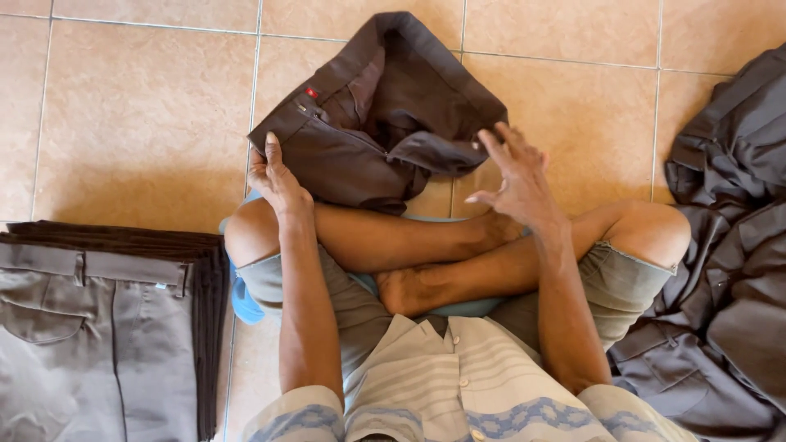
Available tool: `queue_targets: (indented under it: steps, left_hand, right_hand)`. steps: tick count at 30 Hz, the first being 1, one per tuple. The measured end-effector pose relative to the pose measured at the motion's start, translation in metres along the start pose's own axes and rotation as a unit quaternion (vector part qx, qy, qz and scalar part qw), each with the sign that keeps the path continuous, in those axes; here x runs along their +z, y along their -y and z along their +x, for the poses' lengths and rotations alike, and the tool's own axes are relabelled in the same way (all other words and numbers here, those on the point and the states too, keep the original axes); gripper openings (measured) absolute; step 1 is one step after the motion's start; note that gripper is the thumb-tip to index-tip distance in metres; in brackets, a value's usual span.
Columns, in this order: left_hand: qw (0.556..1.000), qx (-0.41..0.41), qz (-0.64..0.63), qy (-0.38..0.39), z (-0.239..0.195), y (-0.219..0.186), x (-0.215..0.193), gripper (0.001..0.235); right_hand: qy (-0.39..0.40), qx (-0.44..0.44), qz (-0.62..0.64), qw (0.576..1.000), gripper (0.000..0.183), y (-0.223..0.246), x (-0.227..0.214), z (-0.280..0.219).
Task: The person sits cross-legged on a tiled floor and folds a pair of brown trousers by hand. They smooth the fabric, fold the legs together, and fold the garment into a compact rectangle. The folded trousers are placed on a stack to the left, and the person repeats the process with another pair of trousers.
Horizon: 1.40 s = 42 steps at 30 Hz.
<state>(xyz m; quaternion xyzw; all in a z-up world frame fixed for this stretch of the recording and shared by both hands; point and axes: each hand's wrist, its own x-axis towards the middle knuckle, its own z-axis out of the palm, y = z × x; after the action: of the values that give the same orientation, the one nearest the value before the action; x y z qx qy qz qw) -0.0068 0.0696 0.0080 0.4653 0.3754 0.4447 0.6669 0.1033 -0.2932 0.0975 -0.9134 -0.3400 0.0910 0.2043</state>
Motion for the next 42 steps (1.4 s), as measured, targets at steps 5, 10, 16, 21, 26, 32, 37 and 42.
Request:
queue_targets:
  steps: [5, 10, 16, 21, 26, 32, 37, 42]
  left_hand:
    - [0.998, 0.046, 0.029, -0.026, -0.016, -0.018, 0.016, 0.012]
    - [0.997, 0.063, 0.047, -0.025, -0.021, -0.028, 0.02, 0.014]
    - [0.994, 0.089, 0.067, -0.016, -0.012, -0.019, 0.013, 0.015]
    - [0.93, 0.299, 0.19, 0.097, -0.083, -0.141, 0.083, 0.021]
    - [0.926, 0.234, 0.15, 0.254, -0.152, -0.151, 0.112, 0.006]
    - [0.929, 0.116, 0.069, 0.343, -0.155, -0.138, 0.099, 0.014]
    - [0.909, 0.129, 0.03, 0.395, -0.148, -0.137, 0.096, 0.016]
    - [0.902, 0.1, 0.021, 0.421, -0.15, -0.128, 0.096, 0.046]
  right_hand:
    - [0.008, 0.097, 0.049, 0.994, 0.1, -0.025, 0.014, 0.013]
    - [-0.066, 0.101, 0.091, 0.989, 0.073, -0.106, 0.072, 0.041]
    - [-0.062, -0.044, 0.004, 0.997, 0.024, -0.091, 0.034, 0.059]
    - [-0.115, -0.151, 0.116, 0.975, 0.038, -0.008, -0.048, 0.044]
    - [-0.099, -0.166, 0.266, 0.944, 0.027, 0.079, -0.09, 0.02]
    - [-0.018, -0.182, 0.359, 0.915, 0.026, 0.059, -0.067, 0.002]
    - [-0.07, -0.184, 0.342, 0.919, 0.026, 0.077, -0.078, 0.012]
    - [-0.11, -0.187, 0.336, 0.917, 0.028, 0.083, -0.061, 0.038]
